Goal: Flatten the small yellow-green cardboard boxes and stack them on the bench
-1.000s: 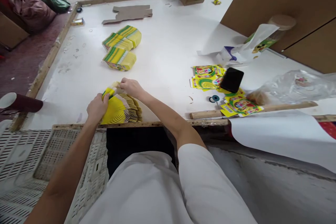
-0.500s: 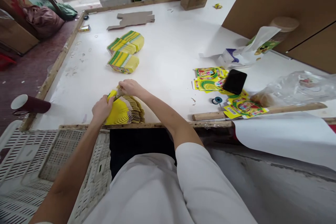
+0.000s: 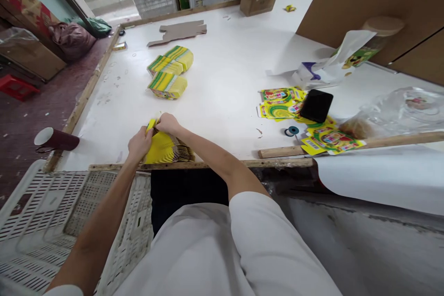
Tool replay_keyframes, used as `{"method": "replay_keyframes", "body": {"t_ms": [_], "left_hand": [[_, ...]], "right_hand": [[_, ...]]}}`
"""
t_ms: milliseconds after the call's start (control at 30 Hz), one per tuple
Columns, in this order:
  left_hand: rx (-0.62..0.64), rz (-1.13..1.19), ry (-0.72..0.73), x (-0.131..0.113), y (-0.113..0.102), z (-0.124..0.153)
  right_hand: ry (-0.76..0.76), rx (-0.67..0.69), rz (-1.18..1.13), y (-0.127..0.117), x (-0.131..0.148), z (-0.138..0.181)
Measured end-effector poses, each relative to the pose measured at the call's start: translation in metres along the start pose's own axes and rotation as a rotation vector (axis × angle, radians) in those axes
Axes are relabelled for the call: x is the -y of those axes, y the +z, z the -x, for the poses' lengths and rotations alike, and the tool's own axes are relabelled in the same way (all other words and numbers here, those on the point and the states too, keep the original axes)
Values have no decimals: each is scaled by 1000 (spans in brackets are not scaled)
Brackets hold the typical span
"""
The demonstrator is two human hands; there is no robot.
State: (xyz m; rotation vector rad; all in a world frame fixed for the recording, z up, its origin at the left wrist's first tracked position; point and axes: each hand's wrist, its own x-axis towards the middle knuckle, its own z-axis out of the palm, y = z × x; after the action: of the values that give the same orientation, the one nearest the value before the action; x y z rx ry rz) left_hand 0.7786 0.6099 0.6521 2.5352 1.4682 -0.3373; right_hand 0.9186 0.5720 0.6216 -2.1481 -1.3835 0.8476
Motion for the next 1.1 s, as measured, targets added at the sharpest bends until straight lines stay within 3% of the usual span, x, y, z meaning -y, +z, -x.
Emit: {"method": "replay_keyframes", "body": {"t_ms": [167, 267, 367, 533, 633, 767, 967, 1100], "left_hand": [[-17, 12, -11, -2, 2, 3], [-26, 22, -24, -3, 2, 4], [-18, 35, -38, -3, 2, 3], [-5, 52, -48, -2, 3, 1], [-1, 53, -56, -3, 2, 0], [2, 48, -66, -4, 2, 1], [0, 46, -60, -5, 2, 1], [4, 46, -68, -5, 2, 1]], "right_hand": [[-44, -61, 18, -17, -20, -9], [-113, -19, 3, -29, -31, -11], [-149, 101, -31, -41, -42, -4], [-159, 422, -123, -59, -59, 14], [-172, 512, -154, -63, -64, 21], [-172, 393, -117, -59, -63, 20], [-204, -21, 34, -43, -52, 15], [-244, -86, 141, -36, -51, 12]]}}
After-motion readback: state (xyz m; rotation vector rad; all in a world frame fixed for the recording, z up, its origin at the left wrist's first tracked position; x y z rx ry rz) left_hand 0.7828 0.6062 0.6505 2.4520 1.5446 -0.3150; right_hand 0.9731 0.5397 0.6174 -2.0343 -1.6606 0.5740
